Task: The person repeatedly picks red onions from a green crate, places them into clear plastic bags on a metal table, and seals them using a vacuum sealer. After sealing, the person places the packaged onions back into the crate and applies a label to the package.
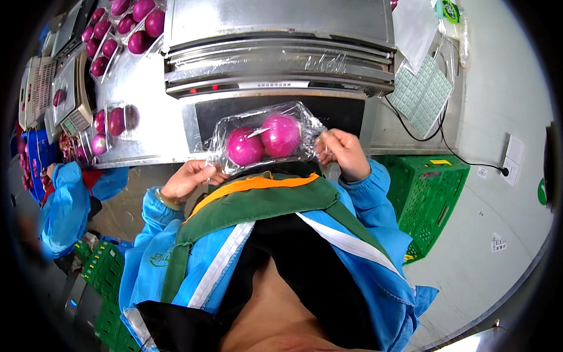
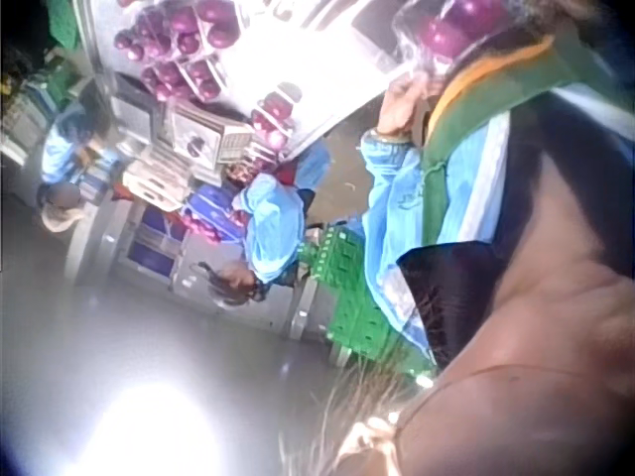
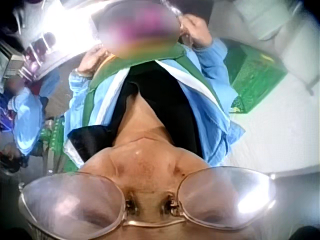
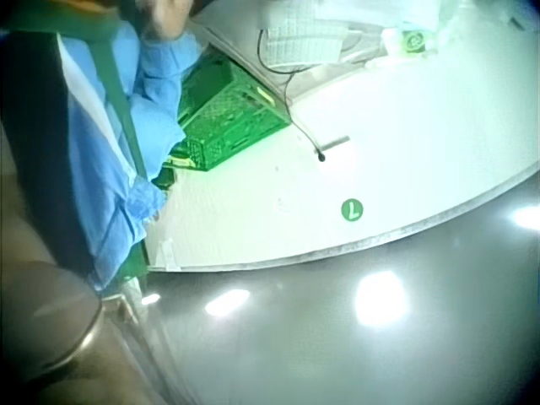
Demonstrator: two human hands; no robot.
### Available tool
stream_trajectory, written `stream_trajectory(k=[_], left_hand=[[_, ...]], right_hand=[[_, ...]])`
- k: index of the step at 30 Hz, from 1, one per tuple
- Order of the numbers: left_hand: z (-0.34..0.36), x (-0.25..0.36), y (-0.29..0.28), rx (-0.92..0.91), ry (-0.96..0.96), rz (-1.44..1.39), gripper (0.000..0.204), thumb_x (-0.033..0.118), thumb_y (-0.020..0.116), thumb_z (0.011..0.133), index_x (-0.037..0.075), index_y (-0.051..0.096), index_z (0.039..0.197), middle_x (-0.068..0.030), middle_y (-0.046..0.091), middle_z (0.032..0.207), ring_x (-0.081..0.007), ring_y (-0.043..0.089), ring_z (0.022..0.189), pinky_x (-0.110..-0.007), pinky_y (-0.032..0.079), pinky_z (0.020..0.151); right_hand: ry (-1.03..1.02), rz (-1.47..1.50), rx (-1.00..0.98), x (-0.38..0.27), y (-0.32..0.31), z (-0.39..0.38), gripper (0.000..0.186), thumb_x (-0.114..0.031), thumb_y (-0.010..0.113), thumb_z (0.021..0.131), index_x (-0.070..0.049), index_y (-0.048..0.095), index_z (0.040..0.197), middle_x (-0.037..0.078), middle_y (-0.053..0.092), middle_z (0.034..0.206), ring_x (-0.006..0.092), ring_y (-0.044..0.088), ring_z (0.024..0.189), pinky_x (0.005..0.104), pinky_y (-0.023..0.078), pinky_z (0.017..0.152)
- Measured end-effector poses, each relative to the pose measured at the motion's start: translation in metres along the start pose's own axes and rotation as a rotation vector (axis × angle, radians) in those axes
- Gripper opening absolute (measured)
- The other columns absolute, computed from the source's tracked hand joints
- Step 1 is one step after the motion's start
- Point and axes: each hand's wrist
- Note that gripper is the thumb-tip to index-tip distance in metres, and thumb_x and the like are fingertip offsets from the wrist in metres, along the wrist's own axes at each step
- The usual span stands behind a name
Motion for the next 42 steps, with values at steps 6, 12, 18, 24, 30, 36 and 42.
stream_trajectory(k=[6,12,18,24,30,36,42], left_hand=[[-0.007,-0.040,0.020,0.384,0.408,-0.329,0.032,0.030,0.044,0.102,0.009,0.048,0.078,0.0048,0.037,0.064,-0.0053,0.029,0.054,-0.023,0.026,0.050],[0.037,-0.076,0.012,0.373,-0.083,-0.167,0.026,0.024,0.048,0.099,0.006,0.066,0.096,0.0053,0.052,0.070,-0.0050,0.041,0.057,-0.021,0.030,0.049],[0.110,-0.094,0.018,-0.118,0.382,0.287,0.033,0.011,0.067,0.085,0.004,0.059,0.116,-0.0093,0.064,0.107,-0.0204,0.062,0.095,-0.035,0.052,0.081],[0.092,-0.050,0.087,-0.487,0.089,-0.618,0.038,0.013,0.068,0.086,0.003,0.050,0.118,-0.0082,0.060,0.109,-0.0144,0.063,0.092,-0.029,0.054,0.084],[0.007,-0.002,0.129,-0.176,0.226,-0.497,0.087,0.052,0.071,0.078,-0.002,0.037,0.137,-0.0160,0.049,0.132,-0.0247,0.051,0.121,-0.039,0.040,0.104],[0.035,-0.010,0.154,-0.192,0.159,-0.431,0.072,0.056,0.042,0.094,0.001,0.035,0.139,-0.0185,0.049,0.133,-0.0333,0.050,0.121,-0.047,0.041,0.103],[0.121,0.013,0.224,-0.144,0.338,-0.192,0.064,0.054,0.040,0.097,0.005,0.037,0.138,-0.0138,0.054,0.126,-0.0266,0.055,0.116,-0.044,0.049,0.095]], right_hand=[[-0.258,0.170,0.385,0.009,0.009,-0.010,0.028,-0.023,0.051,0.099,0.000,0.059,0.084,-0.003,0.044,0.056,0.0031,0.037,0.045,0.0203,0.028,0.040],[0.099,0.182,0.089,0.114,-0.013,0.008,0.024,-0.022,0.056,0.095,0.000,0.062,0.088,0.003,0.058,0.066,0.0098,0.052,0.052,0.0239,0.039,0.044],[-0.077,0.496,-0.292,0.118,0.046,0.028,0.027,-0.011,0.056,0.093,0.002,0.058,0.117,0.010,0.064,0.104,0.0197,0.063,0.094,0.0296,0.053,0.077],[-0.077,0.916,-0.767,0.072,0.063,-0.003,0.019,-0.012,0.061,0.091,-0.003,0.056,0.108,0.011,0.063,0.102,0.0180,0.063,0.088,0.0327,0.055,0.077],[-0.178,0.414,-0.465,0.076,0.046,-0.024,0.018,-0.015,0.065,0.089,-0.005,0.057,0.101,0.009,0.062,0.100,0.0154,0.061,0.091,0.0293,0.054,0.079],[-0.420,1.034,-0.700,0.052,0.035,-0.041,0.080,-0.069,0.037,0.088,-0.009,0.036,0.141,0.018,0.028,0.149,0.0327,0.031,0.137,0.0511,0.028,0.111],[-0.618,0.183,0.255,0.061,-0.047,-0.073,0.063,-0.046,0.045,0.096,-0.008,0.031,0.144,0.014,0.042,0.141,0.0265,0.045,0.126,0.0448,0.040,0.103]])
Point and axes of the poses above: each hand's wrist, its own z-axis towards the middle knuckle, its own y-axis out of the palm, x = y × z
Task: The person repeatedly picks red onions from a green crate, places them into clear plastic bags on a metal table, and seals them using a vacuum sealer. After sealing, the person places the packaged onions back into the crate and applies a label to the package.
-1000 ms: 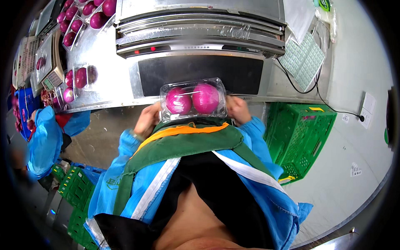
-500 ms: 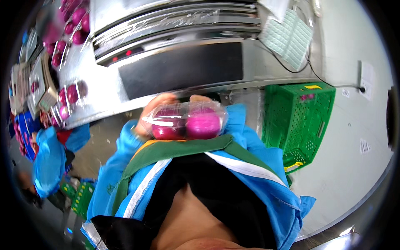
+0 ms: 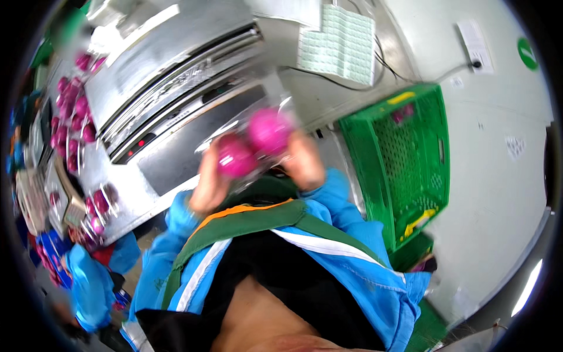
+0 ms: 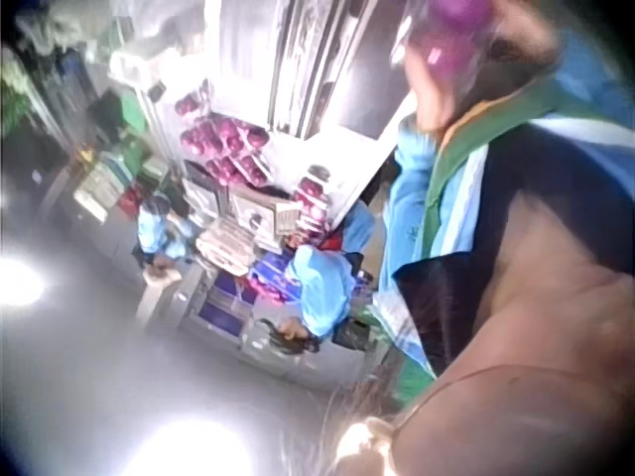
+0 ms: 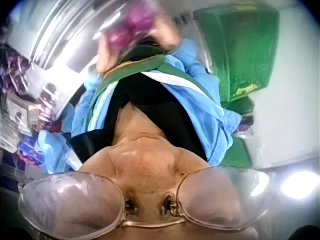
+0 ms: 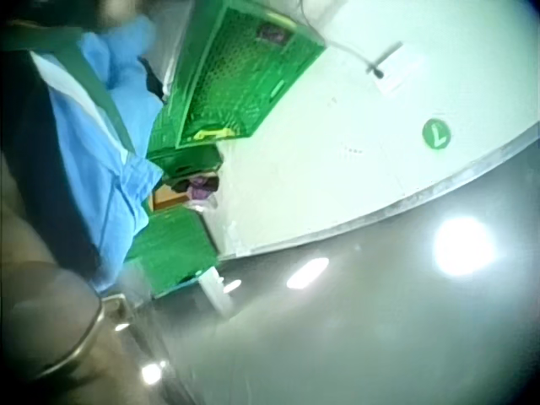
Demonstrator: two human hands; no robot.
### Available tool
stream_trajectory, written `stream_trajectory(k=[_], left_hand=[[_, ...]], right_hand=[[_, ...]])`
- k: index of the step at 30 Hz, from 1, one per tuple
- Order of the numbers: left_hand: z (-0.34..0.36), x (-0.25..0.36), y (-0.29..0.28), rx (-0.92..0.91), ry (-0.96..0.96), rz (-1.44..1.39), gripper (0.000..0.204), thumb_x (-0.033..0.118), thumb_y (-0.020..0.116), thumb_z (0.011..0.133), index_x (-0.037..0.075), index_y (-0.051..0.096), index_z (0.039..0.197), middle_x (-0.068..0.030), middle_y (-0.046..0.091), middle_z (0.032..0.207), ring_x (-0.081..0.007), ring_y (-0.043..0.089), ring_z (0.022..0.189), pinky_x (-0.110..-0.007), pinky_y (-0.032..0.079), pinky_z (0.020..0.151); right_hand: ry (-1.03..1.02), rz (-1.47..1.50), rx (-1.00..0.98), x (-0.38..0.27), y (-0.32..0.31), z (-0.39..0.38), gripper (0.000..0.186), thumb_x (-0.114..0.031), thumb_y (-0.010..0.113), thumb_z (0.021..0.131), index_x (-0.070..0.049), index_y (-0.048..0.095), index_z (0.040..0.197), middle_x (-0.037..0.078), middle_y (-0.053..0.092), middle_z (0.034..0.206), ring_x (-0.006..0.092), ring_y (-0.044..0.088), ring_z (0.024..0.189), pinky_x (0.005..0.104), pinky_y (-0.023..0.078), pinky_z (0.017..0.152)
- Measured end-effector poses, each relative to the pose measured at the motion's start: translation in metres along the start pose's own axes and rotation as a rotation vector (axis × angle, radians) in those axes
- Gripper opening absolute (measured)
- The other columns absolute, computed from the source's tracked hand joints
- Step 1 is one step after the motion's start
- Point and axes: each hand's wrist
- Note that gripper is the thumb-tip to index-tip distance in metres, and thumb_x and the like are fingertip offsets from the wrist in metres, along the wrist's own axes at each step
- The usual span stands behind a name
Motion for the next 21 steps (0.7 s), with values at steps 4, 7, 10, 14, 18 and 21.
stream_trajectory(k=[4,7,10,14,18,21], left_hand=[[0.057,-0.021,0.051,-0.401,-0.148,0.007,0.074,0.024,0.058,0.094,0.011,0.012,0.150,-0.0167,0.033,0.147,-0.0285,0.048,0.123,-0.045,0.045,0.100],[0.071,-0.030,0.070,-0.464,-0.150,0.224,0.090,0.038,0.068,0.088,0.008,0.011,0.151,-0.0225,0.034,0.145,-0.0231,0.049,0.122,-0.036,0.045,0.096],[0.065,-0.024,0.053,-0.354,-0.163,0.251,0.080,0.035,0.066,0.090,0.004,0.021,0.148,-0.0177,0.047,0.137,-0.0201,0.052,0.116,-0.034,0.047,0.094],[0.040,0.000,0.009,-0.132,-0.062,0.287,0.064,0.026,0.065,0.091,0.001,0.035,0.142,-0.0169,0.052,0.131,-0.0186,0.055,0.112,-0.032,0.047,0.094],[-0.015,0.038,-0.049,0.245,0.170,0.208,0.050,0.021,0.064,0.092,0.003,0.046,0.135,-0.0115,0.060,0.120,-0.0174,0.059,0.106,-0.033,0.050,0.090],[-0.070,0.066,-0.089,0.687,0.332,0.052,0.042,0.024,0.064,0.091,0.006,0.054,0.127,-0.0082,0.063,0.110,-0.0147,0.061,0.096,-0.031,0.053,0.083]], right_hand=[[-0.019,0.550,0.367,-0.065,-0.099,0.045,0.047,-0.038,0.040,0.099,-0.009,0.046,0.134,0.011,0.055,0.130,0.0264,0.058,0.107,0.0433,0.050,0.088],[-0.298,0.461,0.500,-0.053,-0.285,0.087,0.055,-0.043,0.043,0.097,-0.004,0.045,0.135,0.014,0.055,0.130,0.0300,0.056,0.114,0.0467,0.047,0.097],[-0.382,0.646,0.935,-0.060,-0.410,0.140,0.058,-0.043,0.048,0.094,0.002,0.046,0.131,0.020,0.053,0.129,0.0413,0.053,0.115,0.0585,0.045,0.097],[-0.295,0.427,1.113,-0.047,-0.470,0.176,0.052,-0.034,0.052,0.091,0.002,0.048,0.129,0.022,0.054,0.125,0.0401,0.055,0.110,0.0565,0.048,0.089],[-0.122,0.150,1.230,-0.034,-0.468,0.191,0.051,-0.029,0.059,0.086,-0.001,0.050,0.128,0.022,0.058,0.119,0.0364,0.059,0.102,0.0497,0.051,0.082],[-0.050,-0.168,1.453,-0.047,-0.429,0.199,0.052,-0.025,0.064,0.081,-0.003,0.052,0.127,0.022,0.060,0.114,0.0337,0.062,0.096,0.0446,0.054,0.077]])
Point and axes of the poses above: each hand's wrist, its own z-axis towards the middle knuckle, its own y-axis out of the palm, x = y × z
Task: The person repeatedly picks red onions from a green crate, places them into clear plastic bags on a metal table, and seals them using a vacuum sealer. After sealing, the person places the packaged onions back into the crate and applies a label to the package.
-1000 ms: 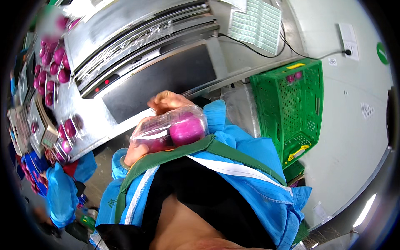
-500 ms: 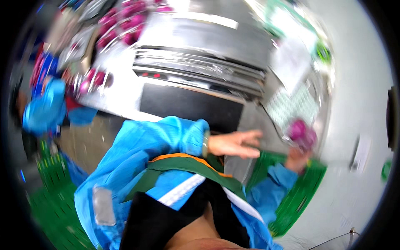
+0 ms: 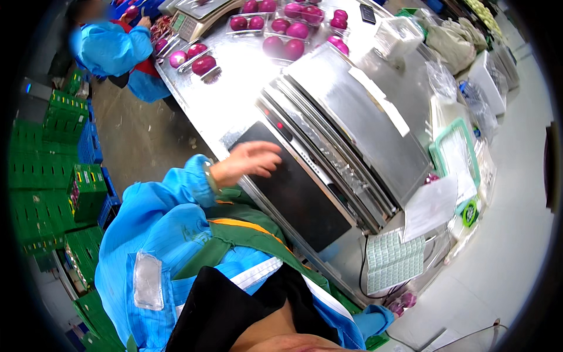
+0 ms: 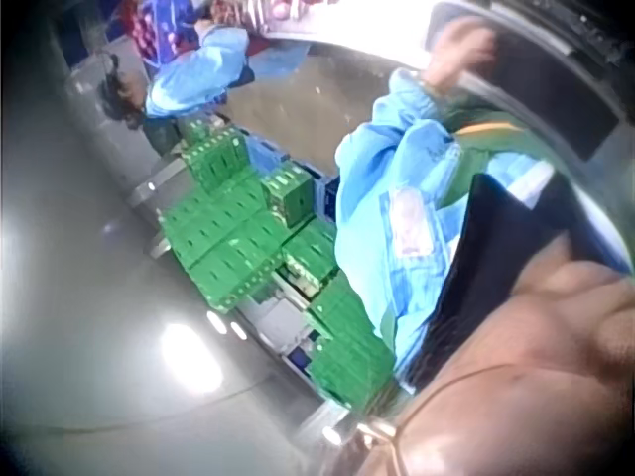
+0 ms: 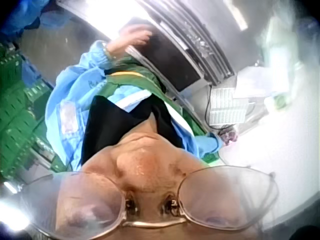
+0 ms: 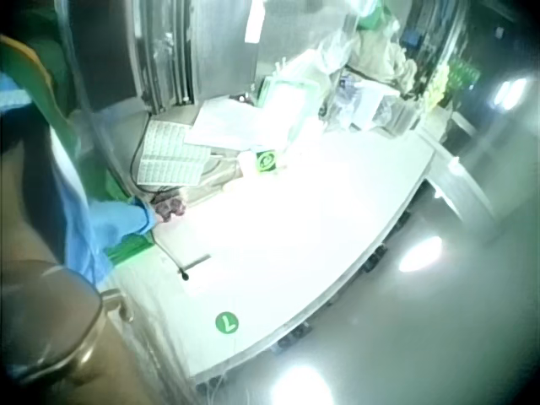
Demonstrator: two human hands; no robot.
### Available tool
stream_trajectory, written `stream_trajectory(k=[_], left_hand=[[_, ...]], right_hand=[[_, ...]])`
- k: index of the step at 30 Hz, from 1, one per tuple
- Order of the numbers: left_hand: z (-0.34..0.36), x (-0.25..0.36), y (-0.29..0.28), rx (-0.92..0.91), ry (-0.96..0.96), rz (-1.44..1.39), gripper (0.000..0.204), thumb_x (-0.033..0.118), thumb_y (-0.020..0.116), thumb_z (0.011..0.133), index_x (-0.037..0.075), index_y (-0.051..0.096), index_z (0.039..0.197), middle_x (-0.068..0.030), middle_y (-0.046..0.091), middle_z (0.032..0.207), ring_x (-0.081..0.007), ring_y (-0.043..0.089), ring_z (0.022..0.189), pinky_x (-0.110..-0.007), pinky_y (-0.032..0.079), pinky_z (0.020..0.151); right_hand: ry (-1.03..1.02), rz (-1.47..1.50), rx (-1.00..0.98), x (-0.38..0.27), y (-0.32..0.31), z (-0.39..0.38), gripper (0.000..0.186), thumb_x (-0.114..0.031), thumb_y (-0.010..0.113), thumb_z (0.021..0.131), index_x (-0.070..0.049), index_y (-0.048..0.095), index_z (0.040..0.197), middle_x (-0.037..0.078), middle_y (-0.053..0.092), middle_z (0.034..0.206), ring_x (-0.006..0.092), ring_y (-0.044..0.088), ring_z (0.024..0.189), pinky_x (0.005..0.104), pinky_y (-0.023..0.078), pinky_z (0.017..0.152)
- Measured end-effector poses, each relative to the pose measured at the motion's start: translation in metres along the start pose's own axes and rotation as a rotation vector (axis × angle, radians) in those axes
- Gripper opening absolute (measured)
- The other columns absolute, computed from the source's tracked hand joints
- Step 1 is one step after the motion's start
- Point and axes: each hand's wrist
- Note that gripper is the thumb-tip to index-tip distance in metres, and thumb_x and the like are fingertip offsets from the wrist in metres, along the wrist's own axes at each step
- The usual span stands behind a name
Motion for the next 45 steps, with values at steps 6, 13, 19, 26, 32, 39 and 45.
stream_trajectory(k=[6,13,19,26,32,39,45], left_hand=[[0.030,0.006,-0.168,0.561,0.194,-0.093,0.039,0.023,0.064,0.091,0.001,0.056,0.122,-0.0088,0.063,0.108,-0.0174,0.058,0.100,-0.033,0.050,0.086],[0.095,0.012,-0.426,1.040,0.320,-0.219,0.061,0.015,0.061,0.090,-0.004,0.033,0.140,-0.0161,0.052,0.127,-0.0252,0.053,0.115,-0.038,0.047,0.095],[0.128,0.053,-0.536,0.938,0.241,-0.242,0.074,-0.005,0.061,0.080,-0.003,0.026,0.145,-0.0207,0.044,0.138,-0.0269,0.053,0.115,-0.031,0.050,0.089],[0.143,0.063,-0.569,0.799,0.278,-0.363,0.078,-0.013,0.058,0.075,0.007,0.031,0.145,-0.0146,0.057,0.120,-0.0144,0.060,0.085,-0.023,0.049,0.067],[0.123,0.139,-0.542,0.770,0.592,-0.029,0.075,-0.007,0.060,0.075,0.007,0.034,0.143,-0.0161,0.054,0.125,-0.0189,0.057,0.100,-0.033,0.047,0.087],[0.135,0.210,-0.347,0.308,0.686,0.102,0.069,0.004,0.062,0.077,0.002,0.035,0.141,-0.0106,0.052,0.113,-0.0120,0.054,0.086,-0.027,0.047,0.079],[0.189,0.182,-0.128,-0.069,0.624,0.372,0.077,0.021,0.080,0.074,0.000,0.039,0.137,-0.0103,0.055,0.113,-0.0112,0.053,0.084,-0.028,0.048,0.078]], right_hand=[[-0.449,-0.173,-0.841,-0.091,0.118,-0.204,0.052,-0.023,0.055,0.089,0.005,0.046,0.132,0.023,0.060,0.113,0.0309,0.062,0.096,0.0368,0.053,0.077],[-0.758,-0.333,-2.261,-0.143,0.165,-0.812,0.035,-0.015,0.053,0.096,0.001,0.053,0.126,0.013,0.061,0.114,0.0175,0.063,0.089,0.0274,0.051,0.078],[-1.257,-0.305,-2.736,0.045,0.196,-1.134,0.037,-0.017,0.059,0.086,0.002,0.060,0.117,0.016,0.068,0.094,0.0254,0.067,0.084,0.0326,0.051,0.077],[-1.013,-0.751,-2.545,0.207,0.222,-1.265,0.040,-0.009,0.060,0.074,-0.005,0.068,0.113,0.019,0.070,0.093,0.0263,0.068,0.085,0.0331,0.051,0.079],[-0.788,-0.332,-2.599,0.118,0.209,-1.249,0.035,-0.003,0.058,0.078,-0.001,0.065,0.113,0.011,0.071,0.084,0.0158,0.067,0.065,0.0284,0.053,0.063],[-1.065,-0.250,-2.298,-0.089,0.205,-1.011,0.032,0.001,0.055,0.080,0.005,0.055,0.112,0.012,0.068,0.086,0.0155,0.063,0.068,0.0281,0.050,0.061],[-0.697,-0.306,-1.887,-0.150,0.188,-0.749,0.034,0.003,0.052,0.084,0.004,0.052,0.118,0.011,0.066,0.089,0.0114,0.061,0.070,0.0252,0.049,0.060]])
Point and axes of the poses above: each hand's wrist, its own z-axis towards the middle knuckle, its own y-axis out of the palm, x = y × z
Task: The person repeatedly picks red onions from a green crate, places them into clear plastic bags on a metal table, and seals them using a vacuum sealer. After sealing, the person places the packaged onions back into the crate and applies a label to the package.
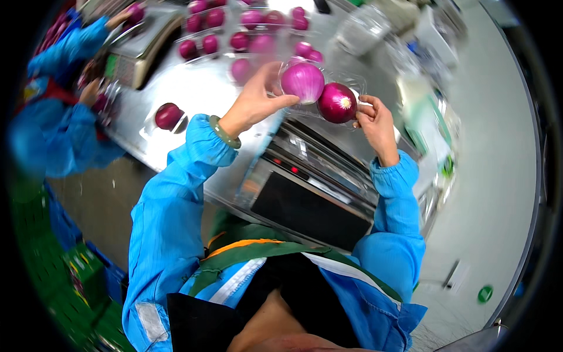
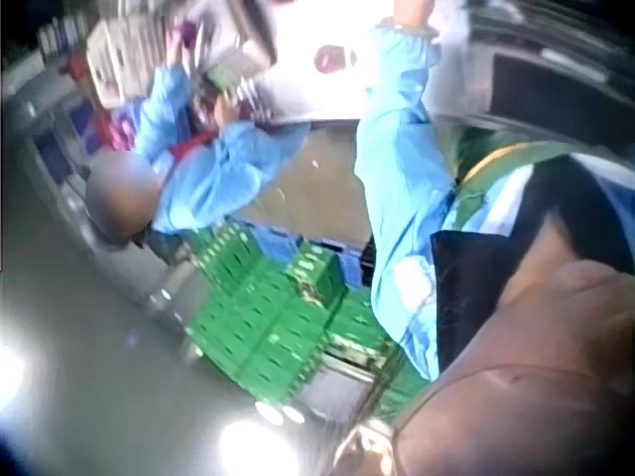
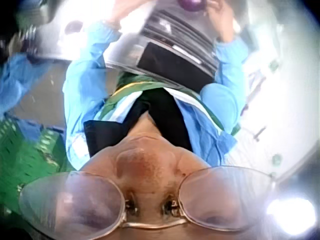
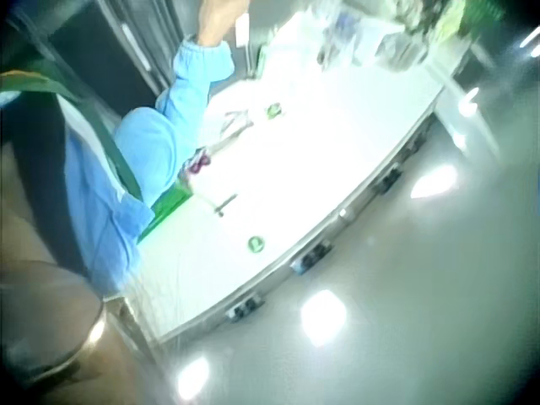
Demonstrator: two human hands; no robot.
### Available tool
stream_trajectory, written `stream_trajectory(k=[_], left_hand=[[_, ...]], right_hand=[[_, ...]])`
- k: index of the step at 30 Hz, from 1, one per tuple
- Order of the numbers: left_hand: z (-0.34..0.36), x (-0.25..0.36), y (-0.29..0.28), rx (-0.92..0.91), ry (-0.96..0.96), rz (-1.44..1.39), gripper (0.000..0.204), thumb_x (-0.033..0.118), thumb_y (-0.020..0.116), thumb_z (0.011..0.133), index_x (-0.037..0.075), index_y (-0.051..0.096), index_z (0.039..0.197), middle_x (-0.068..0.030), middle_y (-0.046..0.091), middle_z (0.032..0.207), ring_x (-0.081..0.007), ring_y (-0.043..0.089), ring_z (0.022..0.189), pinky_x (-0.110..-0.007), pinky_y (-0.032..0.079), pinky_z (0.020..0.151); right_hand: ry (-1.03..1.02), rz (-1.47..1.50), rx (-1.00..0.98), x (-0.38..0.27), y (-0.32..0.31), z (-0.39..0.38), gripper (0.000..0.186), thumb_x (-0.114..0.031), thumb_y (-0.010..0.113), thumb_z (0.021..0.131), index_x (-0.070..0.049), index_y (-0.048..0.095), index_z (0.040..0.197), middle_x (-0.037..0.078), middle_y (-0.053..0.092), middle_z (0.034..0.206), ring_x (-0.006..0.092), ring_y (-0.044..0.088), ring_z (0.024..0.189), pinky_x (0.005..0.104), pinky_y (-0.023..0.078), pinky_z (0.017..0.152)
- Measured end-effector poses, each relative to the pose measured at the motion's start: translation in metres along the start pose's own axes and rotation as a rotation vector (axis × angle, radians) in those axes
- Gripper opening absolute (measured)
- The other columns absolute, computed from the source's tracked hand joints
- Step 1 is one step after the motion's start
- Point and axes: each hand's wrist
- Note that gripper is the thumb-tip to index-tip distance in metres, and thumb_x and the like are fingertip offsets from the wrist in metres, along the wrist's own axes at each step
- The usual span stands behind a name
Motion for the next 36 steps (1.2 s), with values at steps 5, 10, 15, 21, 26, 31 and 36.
stream_trajectory(k=[5,10,15,21,26,31,36], left_hand=[[0.019,0.002,0.117,-0.199,0.112,0.541,0.096,0.035,0.086,0.065,-0.008,0.036,0.136,-0.0227,0.051,0.129,-0.0274,0.056,0.102,-0.036,0.048,0.086],[0.023,0.020,0.171,-0.170,0.437,0.901,0.090,0.033,0.086,0.058,0.002,0.046,0.133,-0.0176,0.053,0.126,-0.0378,0.051,0.107,-0.043,0.042,0.094],[0.028,0.033,0.186,-0.214,0.436,1.005,0.083,0.028,0.085,0.057,0.007,0.051,0.130,-0.0154,0.056,0.122,-0.0349,0.052,0.106,-0.043,0.044,0.091],[0.033,0.012,0.172,-0.300,0.450,0.474,0.083,0.039,0.082,0.062,0.009,0.048,0.132,-0.0138,0.052,0.130,-0.0343,0.047,0.121,-0.046,0.035,0.104],[0.027,-0.015,0.178,-0.449,0.527,0.756,0.090,0.045,0.077,0.071,0.011,0.035,0.144,-0.0177,0.034,0.147,-0.0389,0.023,0.139,-0.053,0.013,0.113],[0.026,-0.015,0.183,-0.405,0.540,0.473,0.089,0.032,0.081,0.072,0.007,0.034,0.143,-0.0200,0.037,0.142,-0.0347,0.026,0.139,-0.042,0.027,0.112],[0.023,-0.002,0.172,-0.550,0.233,0.175,0.071,0.021,0.081,0.074,0.008,0.048,0.135,-0.0155,0.048,0.133,-0.0302,0.046,0.127,-0.040,0.038,0.107]], right_hand=[[-0.053,-0.560,0.217,0.059,-0.086,-0.065,0.034,-0.008,0.061,0.084,0.003,0.054,0.116,0.017,0.065,0.102,0.0268,0.063,0.081,0.0371,0.050,0.071],[-0.373,-0.888,0.304,0.038,-0.067,-0.078,0.048,-0.028,0.074,0.073,-0.002,0.058,0.111,0.014,0.062,0.106,0.0350,0.057,0.095,0.0438,0.046,0.084],[-0.178,-1.121,0.083,0.039,-0.068,-0.059,0.058,-0.036,0.072,0.069,-0.008,0.060,0.117,0.014,0.064,0.100,0.0350,0.061,0.089,0.0418,0.050,0.080],[-0.358,-0.647,0.355,0.063,-0.087,-0.079,0.061,-0.030,0.069,0.073,-0.001,0.053,0.123,0.017,0.061,0.116,0.0300,0.058,0.108,0.0433,0.046,0.091],[-0.420,-0.500,0.386,0.084,-0.094,-0.093,0.063,-0.023,0.070,0.076,0.002,0.047,0.129,0.019,0.055,0.125,0.0360,0.048,0.120,0.0415,0.036,0.104],[-0.424,-0.471,0.360,0.079,-0.093,-0.089,0.071,-0.021,0.074,0.068,0.002,0.047,0.130,0.019,0.055,0.121,0.0364,0.049,0.115,0.0426,0.041,0.099],[-0.300,-0.692,0.190,0.058,-0.100,-0.090,0.071,-0.021,0.070,0.064,-0.001,0.049,0.129,0.014,0.058,0.118,0.0360,0.053,0.108,0.0446,0.043,0.095]])
Point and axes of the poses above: each hand's wrist, its own z-axis towards the middle knuckle, its own y-axis out of the palm, x = y × z
